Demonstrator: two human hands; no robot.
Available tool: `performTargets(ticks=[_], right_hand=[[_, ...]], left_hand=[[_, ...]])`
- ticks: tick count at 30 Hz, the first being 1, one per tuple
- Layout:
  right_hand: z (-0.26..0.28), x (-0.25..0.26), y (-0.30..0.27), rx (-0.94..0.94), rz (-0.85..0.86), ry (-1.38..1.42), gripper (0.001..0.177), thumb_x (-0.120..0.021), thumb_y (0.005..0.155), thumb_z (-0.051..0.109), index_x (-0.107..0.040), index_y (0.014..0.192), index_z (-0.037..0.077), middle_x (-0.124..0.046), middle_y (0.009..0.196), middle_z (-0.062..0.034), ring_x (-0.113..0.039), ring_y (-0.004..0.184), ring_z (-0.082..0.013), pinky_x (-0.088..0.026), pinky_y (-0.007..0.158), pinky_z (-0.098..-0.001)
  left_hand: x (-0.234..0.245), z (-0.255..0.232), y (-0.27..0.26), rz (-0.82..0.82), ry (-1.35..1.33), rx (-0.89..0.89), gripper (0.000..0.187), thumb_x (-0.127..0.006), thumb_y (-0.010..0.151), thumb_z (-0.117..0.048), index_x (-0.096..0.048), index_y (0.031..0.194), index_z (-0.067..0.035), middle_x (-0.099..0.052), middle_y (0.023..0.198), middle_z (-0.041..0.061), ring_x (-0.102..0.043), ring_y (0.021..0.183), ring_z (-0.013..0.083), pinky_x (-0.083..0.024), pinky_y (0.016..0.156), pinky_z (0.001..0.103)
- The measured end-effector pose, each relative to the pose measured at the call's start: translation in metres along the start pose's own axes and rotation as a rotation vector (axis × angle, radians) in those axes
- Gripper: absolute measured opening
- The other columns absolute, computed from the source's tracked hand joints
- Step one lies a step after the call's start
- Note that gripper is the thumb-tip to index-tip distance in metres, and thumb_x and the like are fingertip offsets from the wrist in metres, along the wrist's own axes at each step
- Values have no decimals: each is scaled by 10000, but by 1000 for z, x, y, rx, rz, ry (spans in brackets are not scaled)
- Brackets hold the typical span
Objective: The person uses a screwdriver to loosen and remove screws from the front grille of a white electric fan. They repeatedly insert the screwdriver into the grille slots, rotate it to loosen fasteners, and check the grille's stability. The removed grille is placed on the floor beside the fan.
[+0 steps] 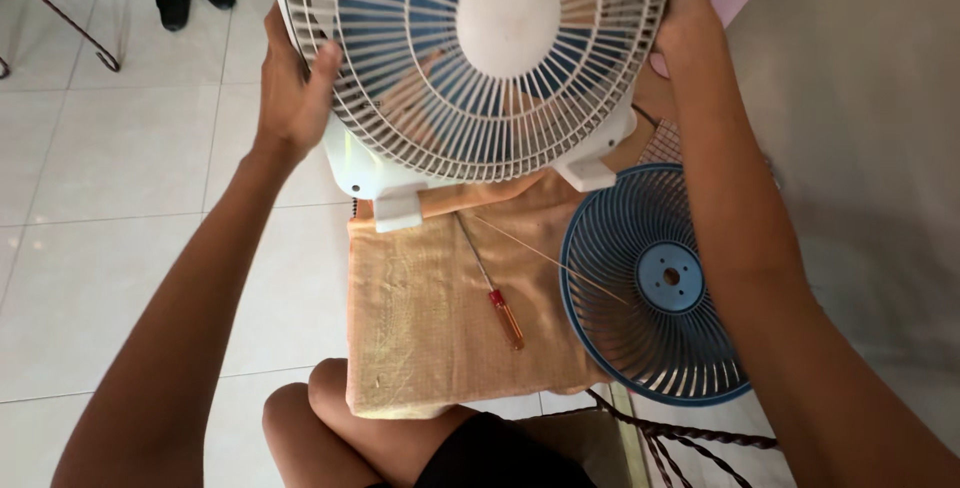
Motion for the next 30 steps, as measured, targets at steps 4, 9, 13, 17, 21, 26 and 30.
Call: performTargets(ticks=[4,9,13,17,21,26,30], right_hand=[[-19,-6,8,-69,60,-69,724,-499,960,606,-629,1370,23,-674,1399,-196,-683,1242,-307,-588,1058,-403],[-60,-14,20,-285,-3,-109,724,-422,962,601,-659,1346,35,-718,1329,-161,-707,1168,-274,-597,1004,-404],[-87,-13,24,-399,-53,-134,695,-410,973,586,-671,1320,44,-727,1273,-134,-708,1112,-250,-587,965,-399],[-95,-13,28,-368,-79,-186,622,-445,994,536,-673,1286,36,-716,1208,-133,-695,1051,-246,-571,919,-397],[-104,-11,24,-327,-122,-251,550,-480,1015,485,-676,1251,29,-706,1143,-132,-683,989,-242,-554,873,-394],[-114,-4,18,-288,-182,-316,462,-523,1041,421,-679,1208,20,-692,1062,-130,-667,913,-237,-534,816,-391],[-115,3,12,-268,-206,-378,395,-558,1062,371,-681,1174,12,-682,997,-129,-655,851,-232,-517,770,-389]], left_hand=[[-7,21,0,-8,-76,306,804,-401,1060,-623,-318,1504,43,-661,1295,246,-669,1214,317,-522,1045,398],[-13,54,-8,-38,-66,556,880,-416,964,-703,-417,1456,28,-661,1290,245,-659,1176,293,-483,1030,349],[-22,83,-16,-22,-37,647,1014,-417,901,-792,-434,1445,63,-625,1326,271,-610,1242,330,-439,1068,358],[-28,109,-12,-20,-35,676,1146,-415,861,-858,-422,1429,137,-581,1370,297,-559,1312,360,-402,1110,370],[-38,136,-11,68,34,784,1208,-364,826,-889,-420,1427,157,-588,1361,316,-544,1324,388,-379,1135,392],[-52,150,-12,137,157,807,1300,-317,854,-947,-308,1452,207,-363,1472,418,-303,1434,503,-228,1176,483],[-51,148,-13,228,261,891,1245,-194,830,-923,-406,1486,114,-433,1502,381,-368,1466,485,-265,1230,479]])
Point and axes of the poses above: each hand's wrist, its own y-axis towards the middle knuckle, its own x-axis out of the back of the hand, z = x × y, the point moved 6 cm from there along y, towards the middle knuckle
